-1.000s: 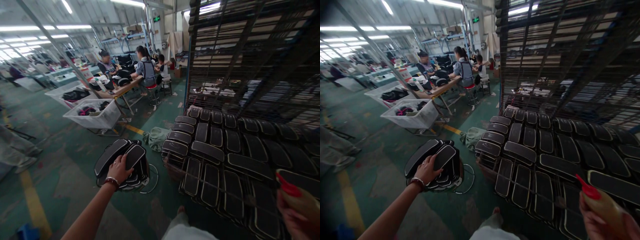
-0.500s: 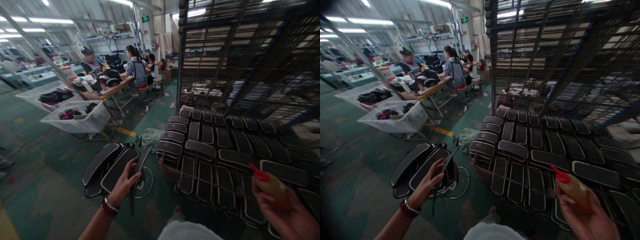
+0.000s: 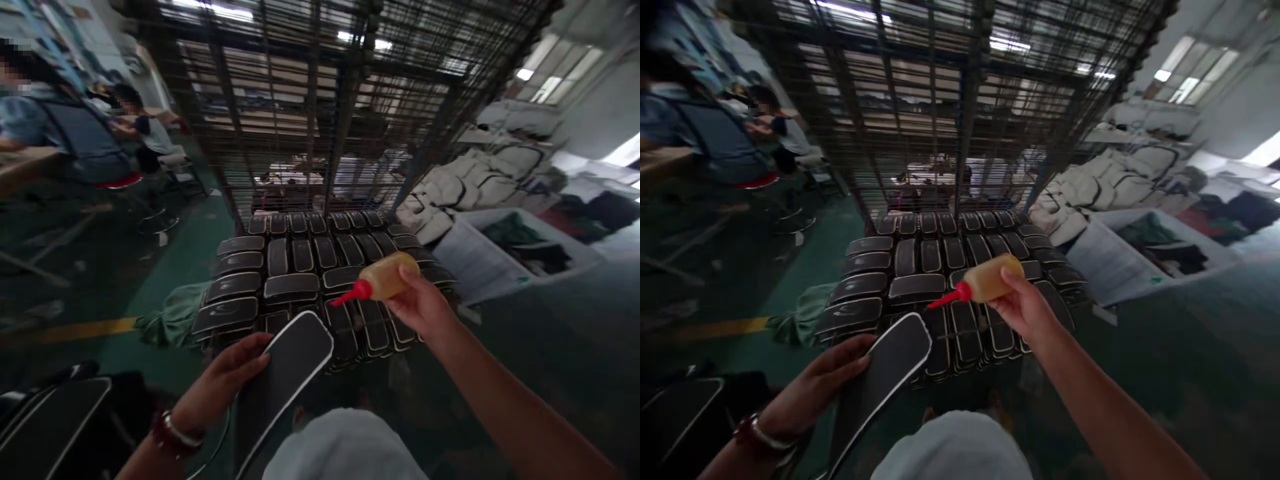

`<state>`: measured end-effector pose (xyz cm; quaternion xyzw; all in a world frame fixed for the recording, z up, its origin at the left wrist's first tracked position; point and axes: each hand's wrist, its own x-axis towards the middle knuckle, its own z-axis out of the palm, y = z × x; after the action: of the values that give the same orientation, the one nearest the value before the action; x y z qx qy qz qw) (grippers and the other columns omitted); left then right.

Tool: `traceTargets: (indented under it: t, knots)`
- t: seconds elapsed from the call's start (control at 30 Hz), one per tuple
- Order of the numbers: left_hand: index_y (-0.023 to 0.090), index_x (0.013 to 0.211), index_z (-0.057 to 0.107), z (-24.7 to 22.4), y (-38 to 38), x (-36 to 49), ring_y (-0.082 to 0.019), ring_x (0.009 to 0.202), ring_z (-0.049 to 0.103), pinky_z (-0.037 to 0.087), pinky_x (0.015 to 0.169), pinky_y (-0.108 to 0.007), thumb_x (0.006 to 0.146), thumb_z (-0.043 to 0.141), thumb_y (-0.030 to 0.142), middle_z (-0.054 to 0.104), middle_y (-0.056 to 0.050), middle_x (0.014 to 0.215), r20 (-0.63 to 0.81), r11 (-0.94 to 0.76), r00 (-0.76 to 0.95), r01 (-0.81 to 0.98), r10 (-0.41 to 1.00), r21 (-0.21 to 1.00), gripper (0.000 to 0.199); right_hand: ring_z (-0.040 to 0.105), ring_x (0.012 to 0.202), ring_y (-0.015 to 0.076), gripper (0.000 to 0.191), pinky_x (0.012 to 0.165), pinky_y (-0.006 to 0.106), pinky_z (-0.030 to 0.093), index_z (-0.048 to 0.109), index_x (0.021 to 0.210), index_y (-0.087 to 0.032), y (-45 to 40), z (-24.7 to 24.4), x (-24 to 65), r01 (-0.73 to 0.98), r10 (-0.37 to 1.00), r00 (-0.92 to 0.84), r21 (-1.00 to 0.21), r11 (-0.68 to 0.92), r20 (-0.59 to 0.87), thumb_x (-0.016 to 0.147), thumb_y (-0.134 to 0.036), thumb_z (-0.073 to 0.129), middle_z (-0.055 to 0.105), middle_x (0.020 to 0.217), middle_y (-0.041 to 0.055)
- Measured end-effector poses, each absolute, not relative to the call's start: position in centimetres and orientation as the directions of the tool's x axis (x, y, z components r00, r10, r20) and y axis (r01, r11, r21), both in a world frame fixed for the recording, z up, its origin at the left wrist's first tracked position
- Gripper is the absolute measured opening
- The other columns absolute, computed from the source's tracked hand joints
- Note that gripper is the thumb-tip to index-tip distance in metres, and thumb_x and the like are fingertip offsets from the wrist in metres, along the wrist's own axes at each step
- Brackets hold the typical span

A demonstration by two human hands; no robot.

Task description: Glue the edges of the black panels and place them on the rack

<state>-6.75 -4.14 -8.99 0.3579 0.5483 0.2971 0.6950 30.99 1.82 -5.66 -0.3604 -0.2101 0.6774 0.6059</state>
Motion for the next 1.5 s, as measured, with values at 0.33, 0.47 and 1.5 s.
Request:
traceTargets:
  t: [0.33,0.47,1.5]
  knots:
    - [0.027,0.109,0.087,-2.7,-1.7,-0.9,-0.029,0.102,0.080,0.065,0.091,-0.036,0.082,0.089,0.047,0.087,-0.004,0.106,-0.494,0.414,0.404,0.273,0.770,0.868,0.034,0.069,0.065,0.0163,0.044,0.045,0.020,0.057,0.074,0.101,-0.019,2.1,0.2,36.8,-0.373,0.985,-0.151,-0.927,0.021,0.083,0.073,-0.037,0.103,0.073,0.085,0.0011]
    - [0.026,0.107,0.088,-2.0,-1.7,0.6,-0.026,0.096,0.082,0.066,0.083,-0.028,0.082,0.091,0.038,0.088,-0.002,0.103,-0.464,0.391,0.386,0.255,0.798,0.884,0.028,0.068,0.068,0.0171,0.043,0.046,0.021,0.058,0.074,0.104,-0.022,2.1,0.8,38.2,-0.323,0.978,-0.187,-0.946,0.023,0.088,0.075,-0.039,0.101,0.071,0.086,0.0005]
    - [0.032,0.104,0.089,-2.6,0.5,0.6,-0.032,0.097,0.082,0.066,0.083,-0.033,0.063,0.098,0.059,0.088,-0.004,0.106,-0.497,0.425,0.272,0.282,0.824,0.860,0.050,0.067,0.068,0.0187,0.048,0.047,0.024,0.054,0.078,0.108,-0.025,-0.4,-0.6,39.7,-0.379,0.994,-0.098,-0.925,0.001,0.041,0.069,-0.037,0.102,0.073,0.087,0.0007]
